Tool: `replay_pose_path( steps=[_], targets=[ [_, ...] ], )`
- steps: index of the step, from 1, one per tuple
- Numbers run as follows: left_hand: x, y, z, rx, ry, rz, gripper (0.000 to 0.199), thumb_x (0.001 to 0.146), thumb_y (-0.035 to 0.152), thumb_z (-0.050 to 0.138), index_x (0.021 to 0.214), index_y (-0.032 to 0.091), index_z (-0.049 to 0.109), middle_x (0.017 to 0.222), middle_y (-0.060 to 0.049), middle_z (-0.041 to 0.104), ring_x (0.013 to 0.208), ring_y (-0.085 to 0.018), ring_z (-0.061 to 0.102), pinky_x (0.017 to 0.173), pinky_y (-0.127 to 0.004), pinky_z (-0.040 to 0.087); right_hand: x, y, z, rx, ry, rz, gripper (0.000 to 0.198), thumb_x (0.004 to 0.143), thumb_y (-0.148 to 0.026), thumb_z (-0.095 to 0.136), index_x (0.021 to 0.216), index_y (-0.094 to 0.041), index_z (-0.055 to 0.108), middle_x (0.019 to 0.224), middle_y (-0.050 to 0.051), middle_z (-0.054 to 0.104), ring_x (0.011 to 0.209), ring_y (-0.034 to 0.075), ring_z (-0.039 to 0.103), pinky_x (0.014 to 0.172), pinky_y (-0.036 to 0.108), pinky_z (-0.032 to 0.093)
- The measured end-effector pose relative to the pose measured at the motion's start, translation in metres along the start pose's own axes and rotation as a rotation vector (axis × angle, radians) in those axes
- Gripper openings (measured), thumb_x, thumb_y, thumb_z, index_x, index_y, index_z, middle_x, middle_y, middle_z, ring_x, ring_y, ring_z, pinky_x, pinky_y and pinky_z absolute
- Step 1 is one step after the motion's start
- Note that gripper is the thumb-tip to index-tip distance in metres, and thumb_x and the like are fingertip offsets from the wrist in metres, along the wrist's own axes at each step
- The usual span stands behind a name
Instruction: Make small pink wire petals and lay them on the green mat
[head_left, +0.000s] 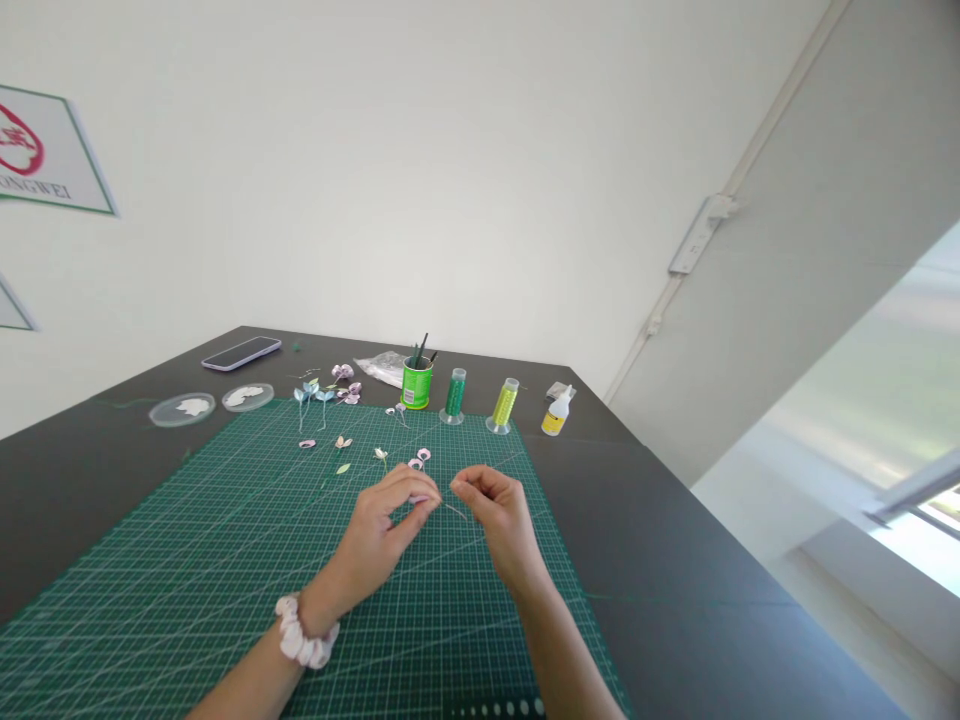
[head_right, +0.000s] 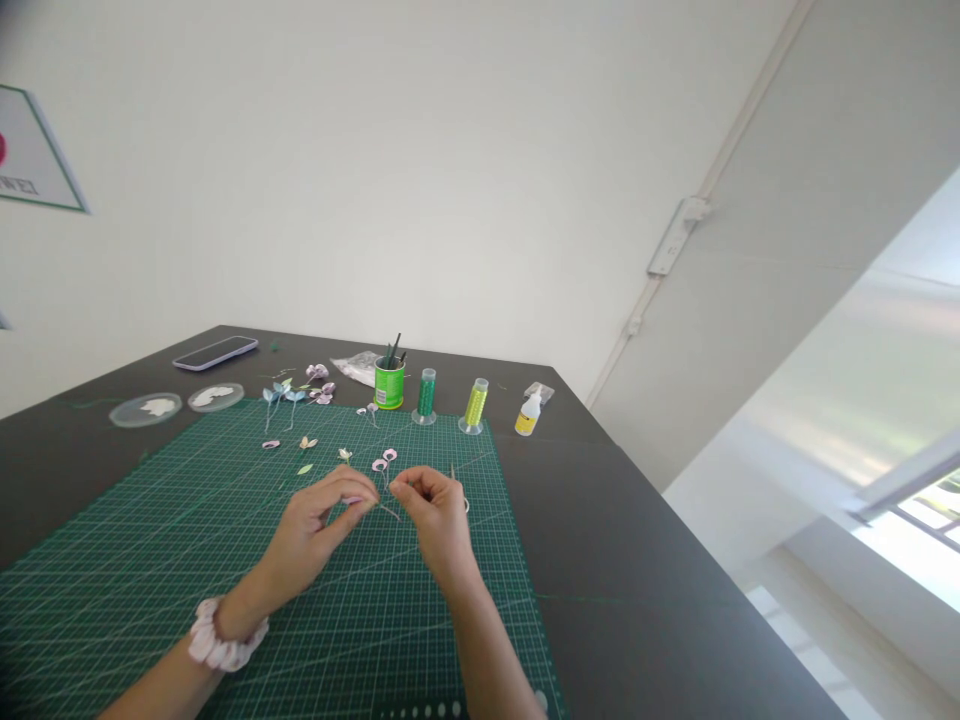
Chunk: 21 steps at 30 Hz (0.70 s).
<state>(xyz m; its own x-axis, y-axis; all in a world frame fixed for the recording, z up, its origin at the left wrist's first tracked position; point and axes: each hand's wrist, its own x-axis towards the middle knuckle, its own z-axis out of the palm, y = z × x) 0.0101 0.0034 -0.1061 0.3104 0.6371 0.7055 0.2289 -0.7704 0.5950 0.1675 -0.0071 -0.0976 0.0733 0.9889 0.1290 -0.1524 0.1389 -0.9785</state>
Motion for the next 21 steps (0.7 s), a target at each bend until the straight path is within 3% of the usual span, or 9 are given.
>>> replay_pose_path(
  steps=[3,7,11,17,21],
  targets=[
    [0.000,0.002,0.001,-0.030,0.033,-0.044,0.017,0.091,0.019,0.055,0.077,0.019,0.064,0.078,-0.002,0.068,0.075,-0.015,0.063,0.073,-0.028,0.050,0.000,0.005,0.004,0.064,-0.038,0.075,0.017,0.065,-0.032,0.070,0.062,-0.017,0.063,0.049,-0.007,0.042,0.045,0.006,0.022,0.045,0.025,0.015],
    [-0.002,0.001,0.002,-0.037,0.106,-0.071,0.018,0.090,0.017,0.053,0.075,0.018,0.062,0.075,-0.001,0.065,0.073,-0.014,0.062,0.070,-0.026,0.050,-0.002,0.012,0.014,0.152,-0.088,0.162,0.020,0.063,-0.035,0.070,0.062,-0.017,0.061,0.046,-0.009,0.033,0.043,0.006,0.019,0.043,0.024,0.014],
    [-0.002,-0.002,0.002,0.070,0.201,-0.076,0.016,0.089,0.018,0.053,0.075,0.018,0.060,0.075,-0.001,0.064,0.071,-0.014,0.061,0.067,-0.024,0.049,-0.005,0.016,0.022,0.197,-0.107,0.204,0.023,0.063,-0.037,0.071,0.062,-0.018,0.058,0.045,-0.010,0.029,0.043,0.006,0.018,0.042,0.023,0.014],
    [-0.001,-0.007,0.002,0.176,0.261,-0.063,0.014,0.088,0.016,0.054,0.076,0.018,0.060,0.076,-0.001,0.064,0.073,-0.014,0.060,0.070,-0.025,0.049,-0.009,0.017,0.025,0.155,-0.064,0.172,0.019,0.064,-0.032,0.072,0.061,-0.017,0.062,0.047,-0.008,0.038,0.044,0.005,0.019,0.043,0.024,0.013],
    [-0.002,-0.009,0.002,0.213,0.265,-0.049,0.014,0.087,0.016,0.054,0.075,0.019,0.060,0.076,0.000,0.065,0.074,-0.015,0.060,0.073,-0.028,0.049,-0.010,0.016,0.025,0.033,0.004,0.074,0.016,0.065,-0.032,0.069,0.060,-0.017,0.064,0.049,-0.006,0.044,0.047,0.007,0.024,0.046,0.025,0.018]
  ],
)
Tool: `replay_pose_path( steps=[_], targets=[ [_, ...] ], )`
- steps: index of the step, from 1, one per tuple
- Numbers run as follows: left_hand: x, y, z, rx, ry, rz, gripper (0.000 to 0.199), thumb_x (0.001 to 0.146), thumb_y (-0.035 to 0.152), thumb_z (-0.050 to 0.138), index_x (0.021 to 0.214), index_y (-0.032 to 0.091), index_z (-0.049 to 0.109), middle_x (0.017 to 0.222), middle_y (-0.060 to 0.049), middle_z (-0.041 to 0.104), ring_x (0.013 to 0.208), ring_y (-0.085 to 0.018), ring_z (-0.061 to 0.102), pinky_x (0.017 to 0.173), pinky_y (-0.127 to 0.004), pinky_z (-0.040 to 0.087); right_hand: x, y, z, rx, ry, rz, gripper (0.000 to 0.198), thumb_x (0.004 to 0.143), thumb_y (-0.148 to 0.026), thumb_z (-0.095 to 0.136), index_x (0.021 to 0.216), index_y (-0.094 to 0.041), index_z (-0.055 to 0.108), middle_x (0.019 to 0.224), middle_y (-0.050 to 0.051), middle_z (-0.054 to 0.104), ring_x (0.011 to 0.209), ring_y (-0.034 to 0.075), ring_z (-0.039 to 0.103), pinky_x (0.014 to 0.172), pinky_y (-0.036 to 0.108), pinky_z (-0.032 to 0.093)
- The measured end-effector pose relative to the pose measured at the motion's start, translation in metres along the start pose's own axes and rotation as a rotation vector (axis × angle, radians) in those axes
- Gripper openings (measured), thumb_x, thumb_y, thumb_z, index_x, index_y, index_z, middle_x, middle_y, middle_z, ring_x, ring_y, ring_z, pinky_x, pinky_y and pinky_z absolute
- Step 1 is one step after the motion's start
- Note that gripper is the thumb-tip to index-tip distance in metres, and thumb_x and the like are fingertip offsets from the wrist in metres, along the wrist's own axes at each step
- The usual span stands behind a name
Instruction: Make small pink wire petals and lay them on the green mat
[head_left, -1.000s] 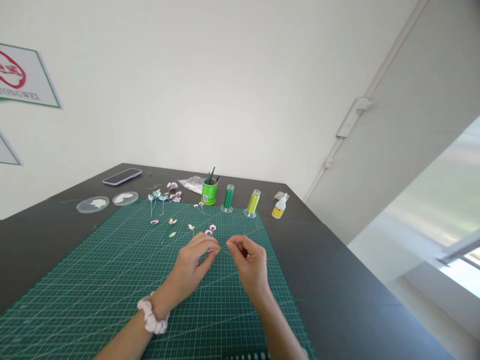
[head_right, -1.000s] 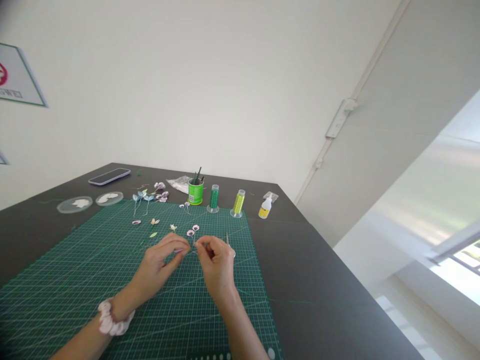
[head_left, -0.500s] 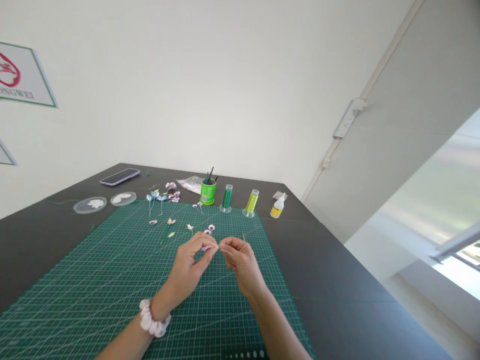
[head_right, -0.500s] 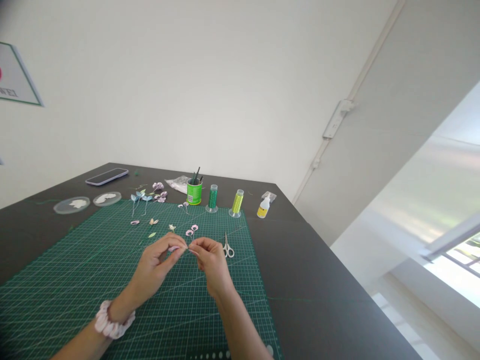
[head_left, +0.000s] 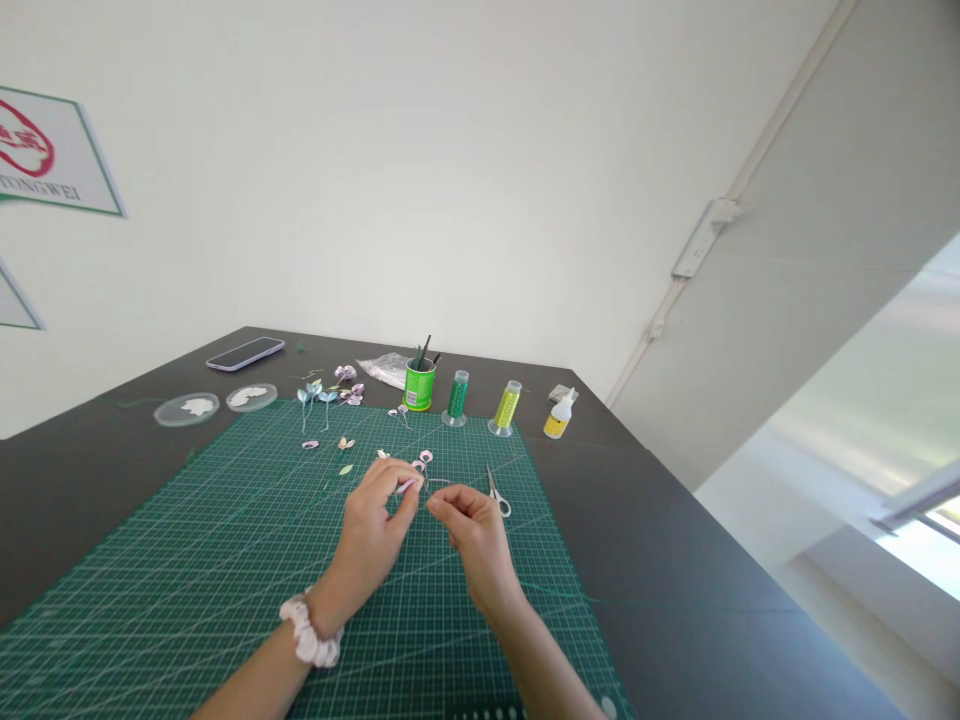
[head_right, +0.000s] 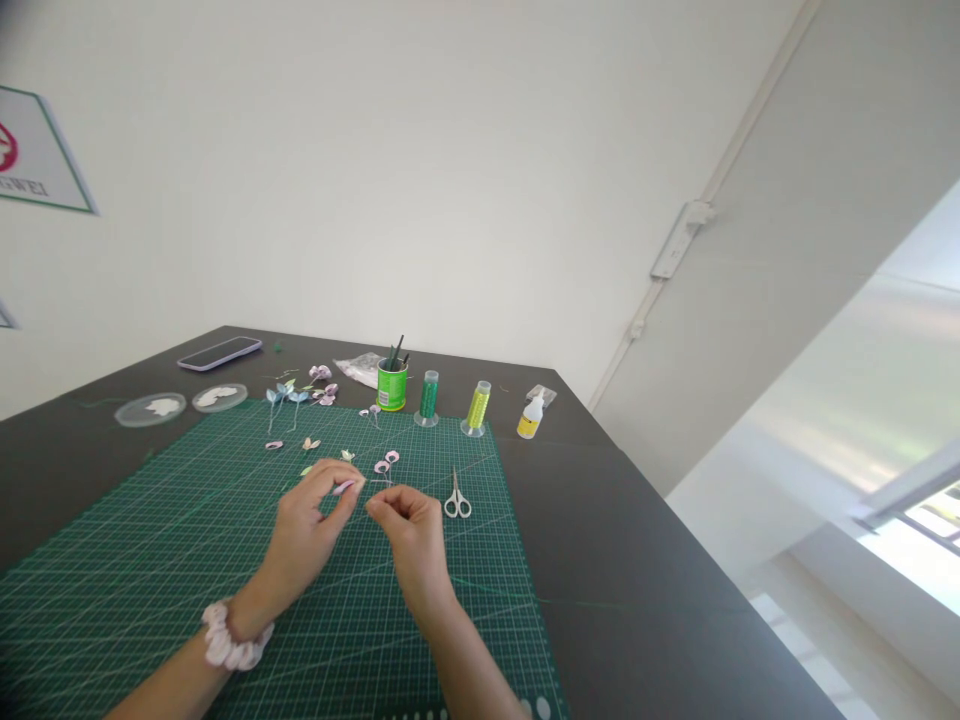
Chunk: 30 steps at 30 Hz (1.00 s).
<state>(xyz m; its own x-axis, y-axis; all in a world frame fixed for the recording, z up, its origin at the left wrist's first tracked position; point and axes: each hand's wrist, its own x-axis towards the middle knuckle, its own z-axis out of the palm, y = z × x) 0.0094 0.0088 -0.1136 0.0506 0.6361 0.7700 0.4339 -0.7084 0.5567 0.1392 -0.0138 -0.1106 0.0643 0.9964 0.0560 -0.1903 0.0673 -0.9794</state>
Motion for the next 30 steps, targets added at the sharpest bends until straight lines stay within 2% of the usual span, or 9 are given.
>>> replay_pose_path(
  steps=[4,9,13,16,23,30],
  targets=[
    [0.000,-0.003,0.000,0.025,-0.002,0.011,0.015,0.088,0.016,0.053,0.075,0.019,0.059,0.077,-0.001,0.065,0.075,-0.016,0.060,0.074,-0.030,0.050,-0.002,-0.001,-0.001,-0.083,0.032,-0.077,0.016,0.066,-0.032,0.068,0.059,-0.017,0.064,0.049,-0.005,0.043,0.050,0.009,0.029,0.048,0.025,0.025],
    [0.000,-0.003,-0.001,0.027,-0.052,0.028,0.015,0.089,0.018,0.053,0.076,0.019,0.060,0.078,-0.002,0.066,0.076,-0.017,0.060,0.073,-0.030,0.050,-0.002,-0.003,-0.007,-0.270,0.066,-0.263,0.019,0.074,-0.032,0.061,0.061,-0.018,0.064,0.046,-0.006,0.035,0.046,0.009,0.027,0.045,0.025,0.023],
    [0.000,-0.001,-0.001,0.002,-0.130,0.052,0.017,0.090,0.017,0.053,0.076,0.019,0.061,0.077,-0.002,0.065,0.075,-0.016,0.060,0.070,-0.027,0.049,0.002,-0.005,-0.018,-0.436,0.115,-0.421,0.019,0.079,-0.029,0.058,0.066,-0.018,0.067,0.051,-0.004,0.042,0.048,0.011,0.032,0.048,0.026,0.026],
    [0.000,0.001,-0.002,-0.034,-0.186,0.079,0.017,0.091,0.016,0.052,0.077,0.019,0.062,0.077,-0.002,0.066,0.075,-0.015,0.060,0.069,-0.026,0.049,0.006,-0.008,-0.025,-0.475,0.141,-0.475,0.017,0.078,-0.027,0.061,0.066,-0.018,0.068,0.055,-0.002,0.047,0.051,0.012,0.035,0.052,0.027,0.028],
    [0.004,0.005,-0.005,-0.156,-0.277,0.048,0.017,0.091,0.020,0.054,0.078,0.019,0.065,0.078,-0.003,0.068,0.075,-0.016,0.063,0.071,-0.028,0.052,0.010,-0.015,-0.026,-0.236,0.091,-0.252,0.015,0.069,-0.031,0.066,0.061,-0.018,0.066,0.048,-0.005,0.040,0.049,0.010,0.030,0.050,0.027,0.024],
    [0.005,0.006,-0.005,-0.253,-0.228,-0.043,0.018,0.090,0.022,0.054,0.075,0.019,0.065,0.077,-0.002,0.067,0.074,-0.015,0.063,0.071,-0.027,0.051,0.011,-0.007,-0.016,-0.102,-0.024,-0.074,0.017,0.065,-0.033,0.069,0.059,-0.017,0.065,0.050,-0.005,0.045,0.048,0.008,0.028,0.047,0.024,0.023]
  ],
)
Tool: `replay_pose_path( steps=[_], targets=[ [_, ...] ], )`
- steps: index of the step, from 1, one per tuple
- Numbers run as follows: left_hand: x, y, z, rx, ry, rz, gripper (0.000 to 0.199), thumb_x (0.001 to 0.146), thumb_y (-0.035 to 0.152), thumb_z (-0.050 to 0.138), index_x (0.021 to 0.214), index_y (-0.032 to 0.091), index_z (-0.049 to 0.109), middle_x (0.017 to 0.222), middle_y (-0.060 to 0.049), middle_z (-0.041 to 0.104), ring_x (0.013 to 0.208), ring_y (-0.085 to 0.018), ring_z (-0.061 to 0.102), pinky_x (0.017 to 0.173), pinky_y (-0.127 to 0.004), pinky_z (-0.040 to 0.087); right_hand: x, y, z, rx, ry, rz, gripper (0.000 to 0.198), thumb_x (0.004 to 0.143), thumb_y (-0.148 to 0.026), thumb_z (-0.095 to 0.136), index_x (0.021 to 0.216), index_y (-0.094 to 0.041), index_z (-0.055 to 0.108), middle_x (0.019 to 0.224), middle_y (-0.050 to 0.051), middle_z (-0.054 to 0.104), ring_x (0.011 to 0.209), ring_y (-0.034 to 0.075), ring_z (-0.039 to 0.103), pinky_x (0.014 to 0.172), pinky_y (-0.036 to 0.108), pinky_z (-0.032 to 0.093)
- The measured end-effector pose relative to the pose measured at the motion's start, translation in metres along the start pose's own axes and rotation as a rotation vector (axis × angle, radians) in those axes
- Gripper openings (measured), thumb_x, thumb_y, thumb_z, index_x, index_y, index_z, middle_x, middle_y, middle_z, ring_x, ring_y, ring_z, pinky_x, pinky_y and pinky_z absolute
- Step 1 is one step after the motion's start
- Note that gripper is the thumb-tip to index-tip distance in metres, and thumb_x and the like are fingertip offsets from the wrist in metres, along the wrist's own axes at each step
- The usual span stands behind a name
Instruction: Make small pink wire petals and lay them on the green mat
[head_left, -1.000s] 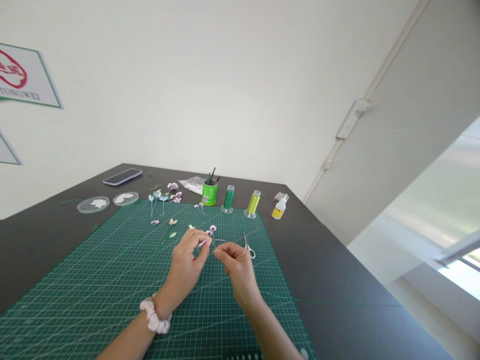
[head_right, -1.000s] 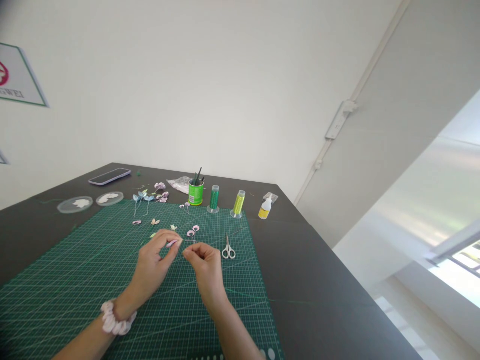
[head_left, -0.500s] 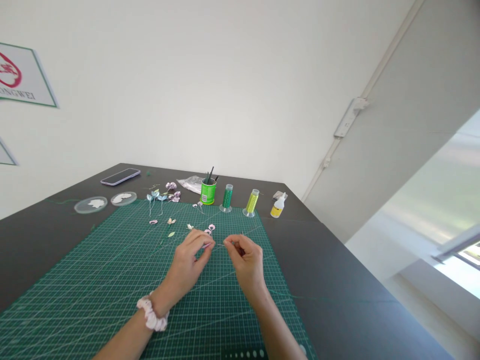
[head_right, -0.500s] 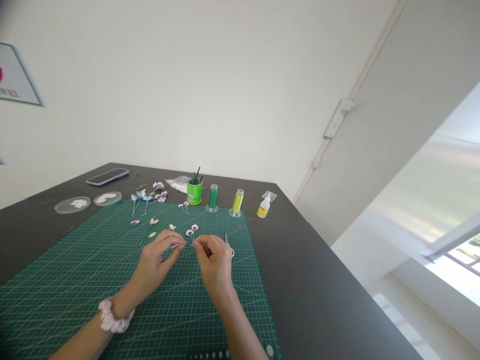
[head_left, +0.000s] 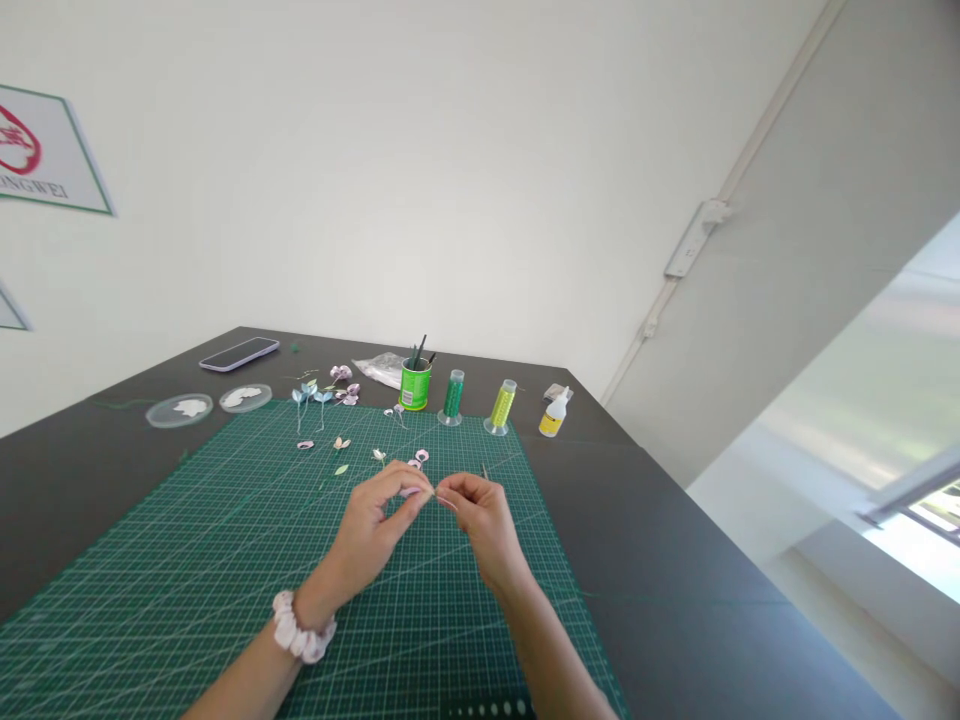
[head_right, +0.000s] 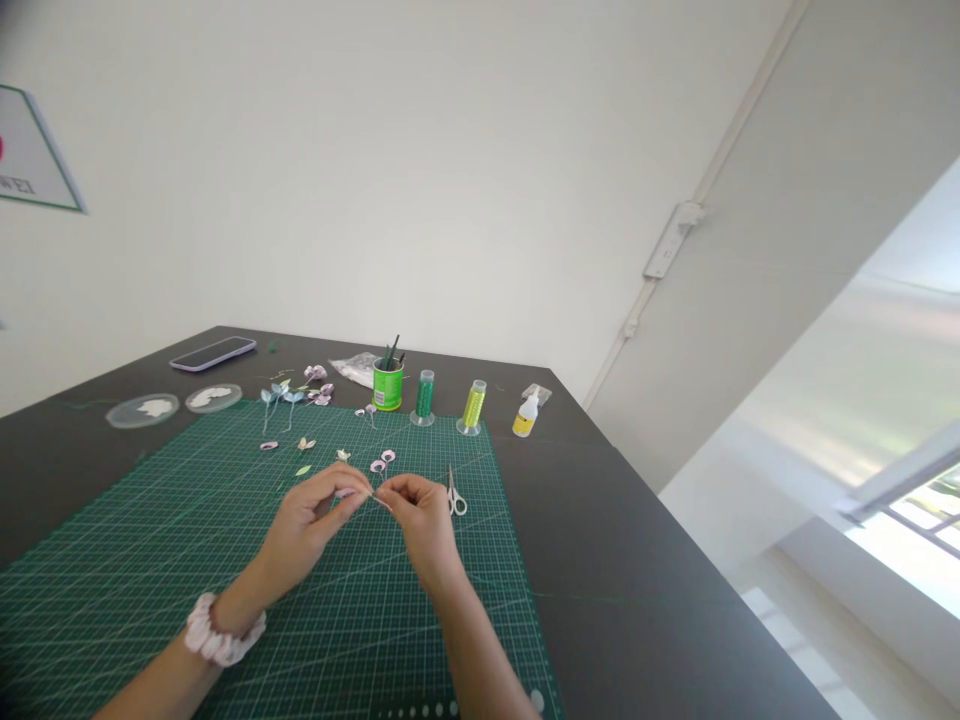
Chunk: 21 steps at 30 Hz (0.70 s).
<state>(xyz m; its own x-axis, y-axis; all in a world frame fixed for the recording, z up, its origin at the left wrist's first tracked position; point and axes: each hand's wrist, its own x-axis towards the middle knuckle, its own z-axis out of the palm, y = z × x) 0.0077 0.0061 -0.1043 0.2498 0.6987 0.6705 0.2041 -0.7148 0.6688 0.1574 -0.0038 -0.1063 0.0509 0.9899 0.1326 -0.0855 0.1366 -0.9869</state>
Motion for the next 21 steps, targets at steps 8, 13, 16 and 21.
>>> replay_pose_path(
  steps=[8,13,16,21],
  targets=[
    [-0.002,-0.007,0.002,0.107,0.168,-0.088,0.017,0.088,0.025,0.053,0.075,0.018,0.061,0.075,-0.002,0.065,0.069,-0.016,0.060,0.065,-0.027,0.049,-0.006,0.006,0.012,0.071,-0.062,0.106,0.019,0.065,-0.034,0.067,0.061,-0.017,0.062,0.049,-0.007,0.042,0.044,0.006,0.022,0.043,0.023,0.018],
    [-0.002,-0.009,0.004,0.165,0.202,-0.073,0.015,0.087,0.022,0.053,0.074,0.018,0.059,0.074,-0.001,0.062,0.070,-0.015,0.058,0.068,-0.027,0.048,-0.009,0.007,0.018,0.040,-0.026,0.045,0.018,0.067,-0.032,0.066,0.059,-0.017,0.060,0.050,-0.006,0.043,0.049,0.008,0.028,0.048,0.024,0.024],
    [-0.003,-0.010,0.004,0.192,0.208,-0.053,0.016,0.087,0.020,0.052,0.073,0.019,0.058,0.074,-0.001,0.061,0.071,-0.015,0.058,0.069,-0.027,0.048,-0.012,0.010,0.020,0.006,0.004,-0.002,0.017,0.068,-0.031,0.065,0.059,-0.017,0.060,0.051,-0.005,0.043,0.051,0.010,0.031,0.049,0.025,0.026],
    [-0.004,-0.014,0.004,0.217,0.196,-0.013,0.015,0.088,0.016,0.052,0.074,0.019,0.057,0.076,-0.001,0.061,0.072,-0.014,0.058,0.069,-0.026,0.047,-0.016,0.018,0.017,-0.241,0.083,-0.286,0.017,0.078,-0.026,0.058,0.064,-0.017,0.061,0.051,-0.005,0.042,0.048,0.010,0.033,0.048,0.024,0.026]
  ],
)
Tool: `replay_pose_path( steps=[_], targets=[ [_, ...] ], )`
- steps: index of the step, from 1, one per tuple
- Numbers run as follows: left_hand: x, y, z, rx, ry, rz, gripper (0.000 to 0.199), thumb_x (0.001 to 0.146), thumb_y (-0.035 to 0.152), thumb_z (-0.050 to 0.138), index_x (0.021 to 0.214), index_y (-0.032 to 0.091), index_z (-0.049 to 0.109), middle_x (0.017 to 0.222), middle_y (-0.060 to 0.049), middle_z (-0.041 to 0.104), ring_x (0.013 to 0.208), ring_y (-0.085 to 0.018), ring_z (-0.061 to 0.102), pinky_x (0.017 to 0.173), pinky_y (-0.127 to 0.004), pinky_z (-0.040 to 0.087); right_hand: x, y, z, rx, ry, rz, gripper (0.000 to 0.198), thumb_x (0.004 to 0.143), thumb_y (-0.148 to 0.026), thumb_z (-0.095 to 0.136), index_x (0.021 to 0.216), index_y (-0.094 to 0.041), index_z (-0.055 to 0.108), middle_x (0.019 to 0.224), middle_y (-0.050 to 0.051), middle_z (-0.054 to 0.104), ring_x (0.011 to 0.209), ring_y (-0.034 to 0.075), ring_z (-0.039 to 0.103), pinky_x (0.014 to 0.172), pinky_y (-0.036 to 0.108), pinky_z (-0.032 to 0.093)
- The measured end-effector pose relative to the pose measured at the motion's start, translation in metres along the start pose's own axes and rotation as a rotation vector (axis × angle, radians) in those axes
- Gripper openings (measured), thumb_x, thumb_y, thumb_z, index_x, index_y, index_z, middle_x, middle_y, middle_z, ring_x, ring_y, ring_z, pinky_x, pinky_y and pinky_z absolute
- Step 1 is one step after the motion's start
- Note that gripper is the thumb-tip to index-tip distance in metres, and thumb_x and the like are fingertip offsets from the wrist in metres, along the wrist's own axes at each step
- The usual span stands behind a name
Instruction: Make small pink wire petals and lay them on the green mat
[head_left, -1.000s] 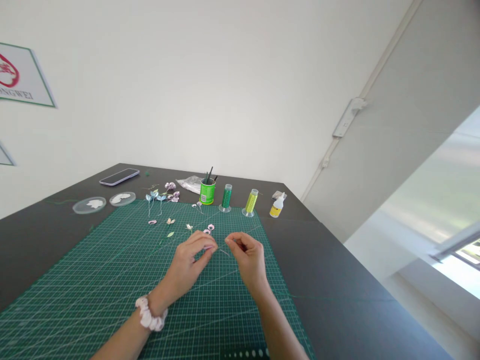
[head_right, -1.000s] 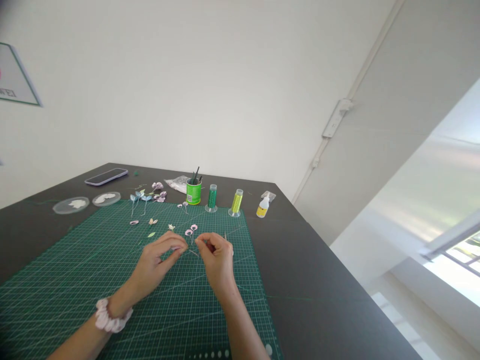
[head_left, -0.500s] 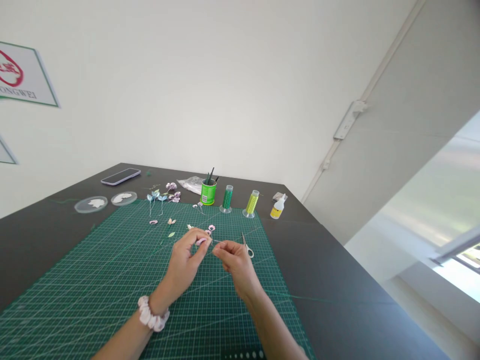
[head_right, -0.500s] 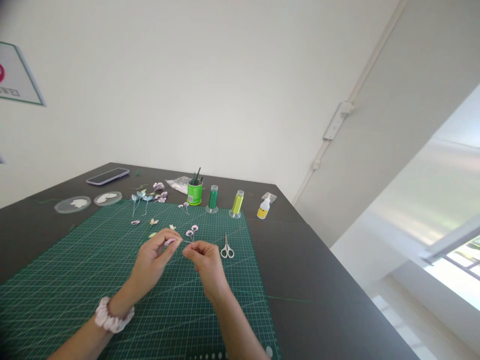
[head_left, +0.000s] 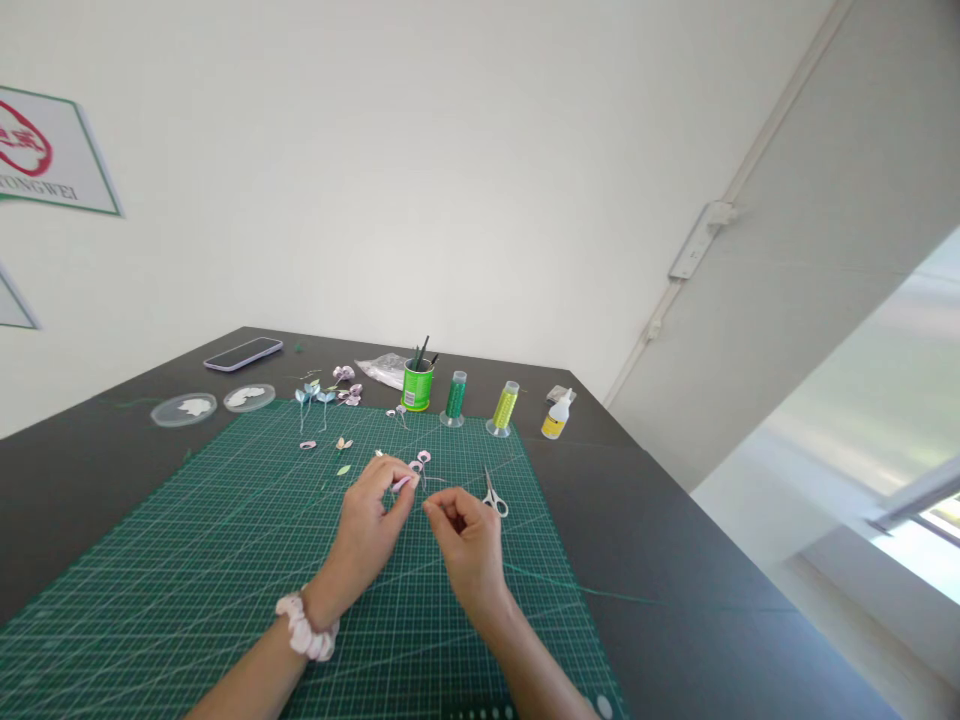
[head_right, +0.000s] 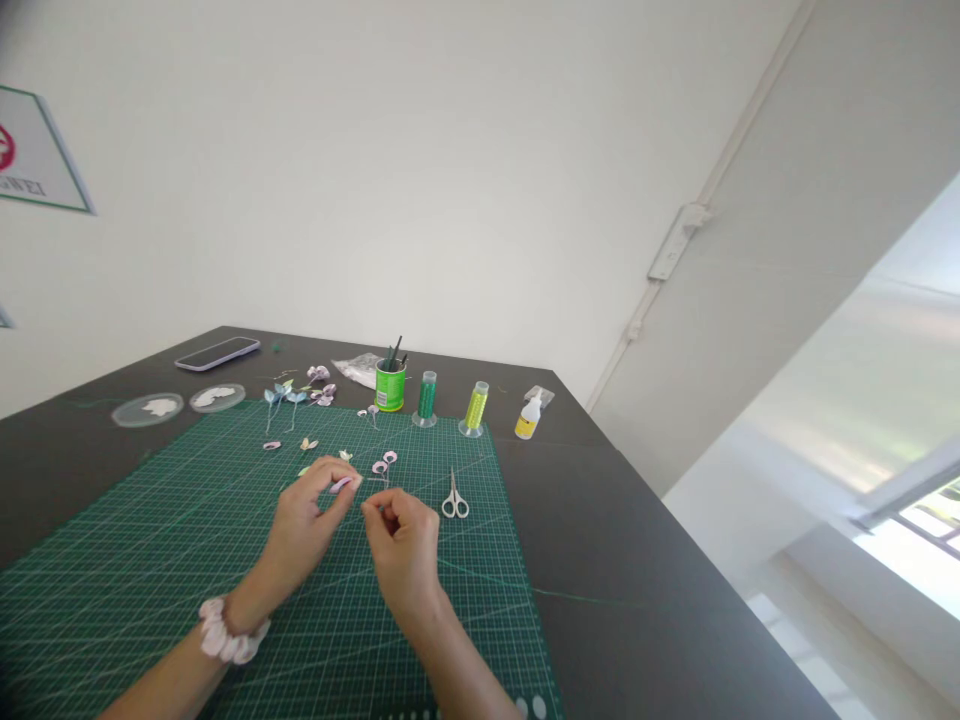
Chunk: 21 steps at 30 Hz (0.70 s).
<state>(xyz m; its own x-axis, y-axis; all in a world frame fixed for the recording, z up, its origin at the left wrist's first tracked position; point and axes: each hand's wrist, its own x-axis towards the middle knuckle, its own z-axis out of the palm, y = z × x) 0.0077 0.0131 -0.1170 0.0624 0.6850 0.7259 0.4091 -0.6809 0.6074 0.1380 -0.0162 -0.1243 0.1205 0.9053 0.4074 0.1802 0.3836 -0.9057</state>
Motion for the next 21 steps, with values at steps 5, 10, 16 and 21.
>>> replay_pose_path(
  steps=[5,10,16,21],
  targets=[
    [-0.001,0.000,0.000,-0.007,-0.057,0.059,0.016,0.091,0.016,0.052,0.077,0.018,0.059,0.079,-0.001,0.063,0.077,-0.015,0.058,0.072,-0.026,0.047,0.006,-0.002,-0.013,-0.294,0.091,-0.355,0.019,0.086,-0.017,0.054,0.071,-0.015,0.065,0.057,-0.001,0.055,0.050,0.011,0.044,0.050,0.024,0.033],
    [-0.003,0.002,0.000,-0.019,-0.140,0.113,0.014,0.092,0.015,0.053,0.080,0.019,0.061,0.080,0.000,0.065,0.079,-0.014,0.058,0.073,-0.025,0.046,0.012,-0.006,-0.024,-0.328,0.083,-0.413,0.019,0.086,-0.015,0.055,0.071,-0.015,0.066,0.058,0.000,0.057,0.051,0.011,0.045,0.050,0.024,0.033],
    [-0.002,0.005,-0.001,-0.056,-0.209,0.168,0.015,0.093,0.016,0.053,0.081,0.018,0.062,0.081,-0.001,0.066,0.078,-0.013,0.060,0.073,-0.023,0.047,0.017,-0.005,-0.028,-0.079,0.064,-0.104,0.014,0.077,-0.025,0.062,0.066,-0.017,0.066,0.053,-0.003,0.047,0.051,0.011,0.037,0.051,0.026,0.027],
    [0.000,0.009,-0.001,-0.123,-0.246,0.165,0.016,0.093,0.017,0.054,0.079,0.018,0.062,0.081,-0.001,0.066,0.078,-0.013,0.061,0.074,-0.023,0.048,0.022,-0.006,-0.028,0.074,-0.008,0.070,0.016,0.072,-0.031,0.063,0.062,-0.018,0.063,0.048,-0.006,0.037,0.047,0.010,0.030,0.047,0.025,0.023]
  ],
)
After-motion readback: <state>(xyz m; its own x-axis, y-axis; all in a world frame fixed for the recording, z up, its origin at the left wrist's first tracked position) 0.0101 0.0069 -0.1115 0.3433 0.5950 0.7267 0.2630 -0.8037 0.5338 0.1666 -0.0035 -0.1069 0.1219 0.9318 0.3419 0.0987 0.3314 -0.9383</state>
